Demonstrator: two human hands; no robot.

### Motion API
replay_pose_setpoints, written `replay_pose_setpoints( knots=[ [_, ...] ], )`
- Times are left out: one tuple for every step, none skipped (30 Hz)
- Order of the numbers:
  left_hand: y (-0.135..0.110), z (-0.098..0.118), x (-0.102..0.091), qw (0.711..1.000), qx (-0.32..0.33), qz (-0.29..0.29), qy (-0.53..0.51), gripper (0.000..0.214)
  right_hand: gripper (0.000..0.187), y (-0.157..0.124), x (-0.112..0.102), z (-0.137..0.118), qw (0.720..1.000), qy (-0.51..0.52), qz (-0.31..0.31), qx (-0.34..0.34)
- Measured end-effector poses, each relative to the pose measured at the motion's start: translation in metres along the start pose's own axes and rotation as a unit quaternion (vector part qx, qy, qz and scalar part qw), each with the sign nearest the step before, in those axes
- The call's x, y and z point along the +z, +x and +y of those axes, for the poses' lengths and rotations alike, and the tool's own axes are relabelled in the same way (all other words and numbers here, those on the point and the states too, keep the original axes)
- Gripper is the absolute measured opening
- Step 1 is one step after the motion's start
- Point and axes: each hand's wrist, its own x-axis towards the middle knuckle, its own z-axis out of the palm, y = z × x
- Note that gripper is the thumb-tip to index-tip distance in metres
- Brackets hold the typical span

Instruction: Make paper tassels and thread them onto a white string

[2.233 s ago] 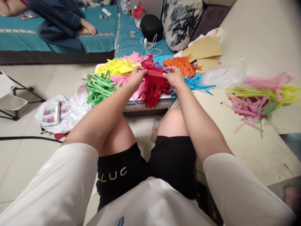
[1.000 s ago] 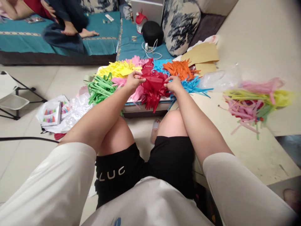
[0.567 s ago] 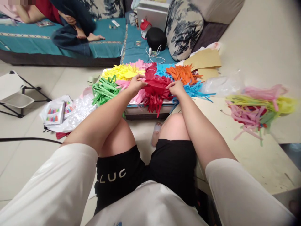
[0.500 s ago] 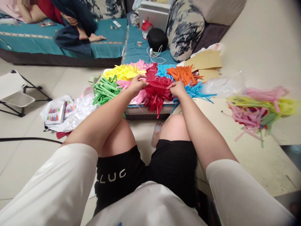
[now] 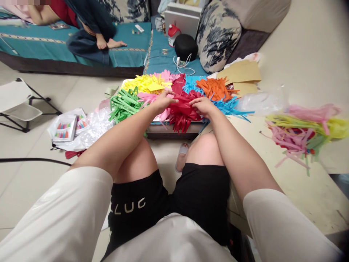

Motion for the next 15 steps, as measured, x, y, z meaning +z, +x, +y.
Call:
replay_pose_setpoints(
  knots=[
    [-0.001, -0.001, 0.0, 1.0, 0.002, -0.002, 0.025, 0.048, 0.026, -0.001, 0.0, -0.001, 0.999, 0.035, -0.009, 0.003],
    [-0.002, -0.002, 0.0, 0.999, 0.004, -0.005, 0.048, 0.052, 0.029, -0.003, 0.001, -0.001, 0.998, 0.067, -0.022, 0.006],
    [-0.002, -0.002, 0.0, 0.998, 0.005, -0.009, 0.066, 0.055, 0.031, -0.004, 0.001, -0.002, 0.995, 0.094, -0.035, 0.011],
    [-0.002, -0.002, 0.001, 0.997, 0.005, -0.013, 0.074, 0.058, 0.032, -0.005, 0.002, -0.004, 0.992, 0.113, -0.045, 0.022],
    [-0.002, -0.001, 0.002, 0.997, 0.006, -0.014, 0.072, 0.06, 0.032, -0.007, 0.002, -0.005, 0.991, 0.122, -0.049, 0.035],
    [-0.002, -0.001, 0.003, 0.998, 0.009, -0.013, 0.064, 0.06, 0.032, -0.008, 0.003, -0.006, 0.99, 0.124, -0.045, 0.05],
    [-0.001, 0.0, 0.005, 0.998, 0.012, -0.007, 0.054, 0.059, 0.032, -0.009, 0.003, -0.008, 0.99, 0.12, -0.036, 0.061],
    [-0.001, 0.001, 0.006, 0.999, 0.017, 0.0, 0.041, 0.058, 0.032, -0.01, 0.004, -0.008, 0.991, 0.112, -0.029, 0.067],
    [-0.001, 0.002, 0.007, 0.999, 0.021, 0.006, 0.027, 0.057, 0.033, -0.011, 0.004, -0.009, 0.992, 0.104, -0.026, 0.068],
    [-0.001, 0.004, 0.008, 1.0, 0.025, 0.009, 0.013, 0.056, 0.034, -0.011, 0.005, -0.009, 0.993, 0.094, -0.028, 0.066],
    [-0.001, 0.005, 0.008, 1.0, 0.027, 0.009, -0.001, 0.055, 0.034, -0.011, 0.006, -0.008, 0.994, 0.083, -0.033, 0.062],
    [-0.001, 0.007, 0.008, 0.999, 0.03, 0.007, -0.015, 0.055, 0.034, -0.01, 0.007, -0.007, 0.995, 0.07, -0.039, 0.058],
    [-0.002, 0.009, 0.008, 0.999, 0.033, 0.002, -0.03, 0.056, 0.033, -0.009, 0.007, -0.006, 0.996, 0.058, -0.041, 0.054],
    [-0.003, 0.012, 0.008, 0.998, 0.037, -0.004, -0.044, 0.056, 0.033, -0.007, 0.008, -0.004, 0.997, 0.046, -0.038, 0.051],
    [-0.004, 0.014, 0.008, 0.997, 0.042, -0.01, -0.057, 0.057, 0.032, -0.006, 0.007, -0.003, 0.998, 0.028, -0.032, 0.043]
  ],
)
